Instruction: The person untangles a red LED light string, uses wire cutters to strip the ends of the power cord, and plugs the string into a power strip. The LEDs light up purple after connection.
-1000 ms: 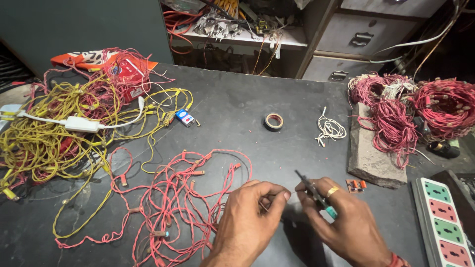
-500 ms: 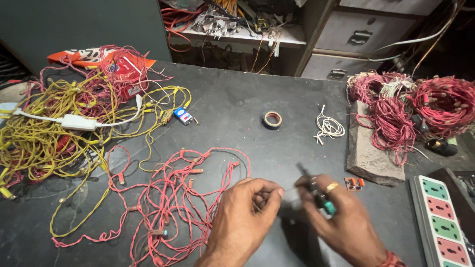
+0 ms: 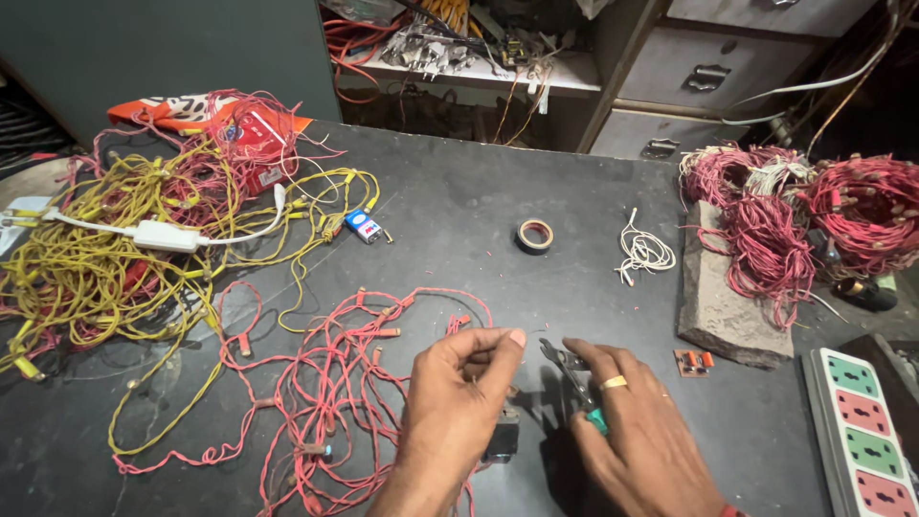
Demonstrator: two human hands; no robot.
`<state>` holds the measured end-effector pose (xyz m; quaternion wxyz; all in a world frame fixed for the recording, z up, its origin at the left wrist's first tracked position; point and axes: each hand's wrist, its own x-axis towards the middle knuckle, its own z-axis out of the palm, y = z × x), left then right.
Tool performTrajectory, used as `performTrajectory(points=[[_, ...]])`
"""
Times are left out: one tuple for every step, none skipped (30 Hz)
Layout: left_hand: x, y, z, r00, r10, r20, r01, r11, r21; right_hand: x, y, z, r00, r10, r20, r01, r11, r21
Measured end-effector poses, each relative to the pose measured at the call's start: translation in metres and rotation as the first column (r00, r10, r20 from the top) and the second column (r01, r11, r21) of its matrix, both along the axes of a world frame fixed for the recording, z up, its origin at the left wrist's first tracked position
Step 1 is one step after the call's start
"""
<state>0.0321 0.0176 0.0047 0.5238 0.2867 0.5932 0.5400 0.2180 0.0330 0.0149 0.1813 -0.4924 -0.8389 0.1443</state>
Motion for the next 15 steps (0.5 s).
performTrajectory(points=[[0.0007,-0.0002,-0.0009,1.0,-0.009,-0.006,0.009,1.0,0.002,-0.0018,-0.0009,-0.0004,1.0,-0.017,-0.006,0.017,1.0,-0.002],[0.0017,-0.0002,-0.0014,1.0,-0.016,-0.011,0.016,1.0,0.003,-0.0035,-0.0018,-0.0003,0.999,-0.032,-0.012,0.032,0.999,-0.004],[0.0025,0.0002,-0.0017,1.0,-0.023,-0.017,0.023,1.0,0.005,-0.0048,-0.0021,-0.0001,0.999,-0.047,-0.018,0.046,0.999,-0.005],[0.0031,0.0007,-0.0017,1.0,-0.025,-0.007,0.025,1.0,0.007,-0.0059,-0.0019,0.0004,0.999,-0.047,-0.014,0.047,0.999,-0.001],[0.0045,0.0009,-0.0018,1.0,-0.028,0.004,0.028,1.0,0.008,-0.0065,-0.0021,0.0009,0.999,-0.047,-0.01,0.047,0.999,0.003],[0.005,0.0008,-0.0018,0.999,-0.031,0.014,0.031,0.999,0.009,-0.0072,-0.0023,0.0014,0.999,-0.048,-0.006,0.048,0.999,0.006],[0.0049,0.0004,-0.0019,0.999,-0.037,0.009,0.037,0.999,0.01,-0.0078,-0.0025,0.0017,0.999,-0.052,-0.009,0.052,0.999,0.006],[0.0046,-0.0001,-0.0018,0.999,-0.044,0.004,0.044,0.999,0.011,-0.0087,-0.0026,0.0019,0.998,-0.056,-0.012,0.056,0.998,0.005],[0.0046,-0.0007,-0.0018,0.999,-0.051,-0.002,0.051,0.999,0.012,-0.0092,-0.0027,0.0021,0.998,-0.061,-0.016,0.061,0.998,0.005],[0.0045,-0.0012,-0.0017,0.998,-0.055,-0.006,0.055,0.998,0.016,-0.0099,-0.0026,0.0023,0.998,-0.062,-0.022,0.062,0.998,0.006],[0.0043,-0.0019,-0.0015,0.998,-0.061,-0.011,0.061,0.998,0.02,-0.0104,-0.0026,0.0022,0.998,-0.063,-0.028,0.064,0.998,0.006],[0.004,-0.0021,-0.0012,0.998,-0.066,-0.015,0.067,0.998,0.023,-0.011,-0.0024,0.0023,0.997,-0.065,-0.033,0.066,0.998,0.006],[0.0042,-0.0024,-0.0008,0.997,-0.071,-0.028,0.072,0.997,0.029,-0.0113,-0.0023,0.0022,0.997,-0.067,-0.029,0.067,0.998,0.014],[0.0041,-0.0028,-0.0002,0.996,-0.077,-0.042,0.078,0.996,0.034,-0.0116,-0.0021,0.0021,0.997,-0.069,-0.026,0.069,0.997,0.022],[0.004,-0.003,0.0006,0.995,-0.081,-0.056,0.084,0.996,0.039,-0.0115,-0.002,0.0019,0.997,-0.07,-0.023,0.071,0.997,0.031]])
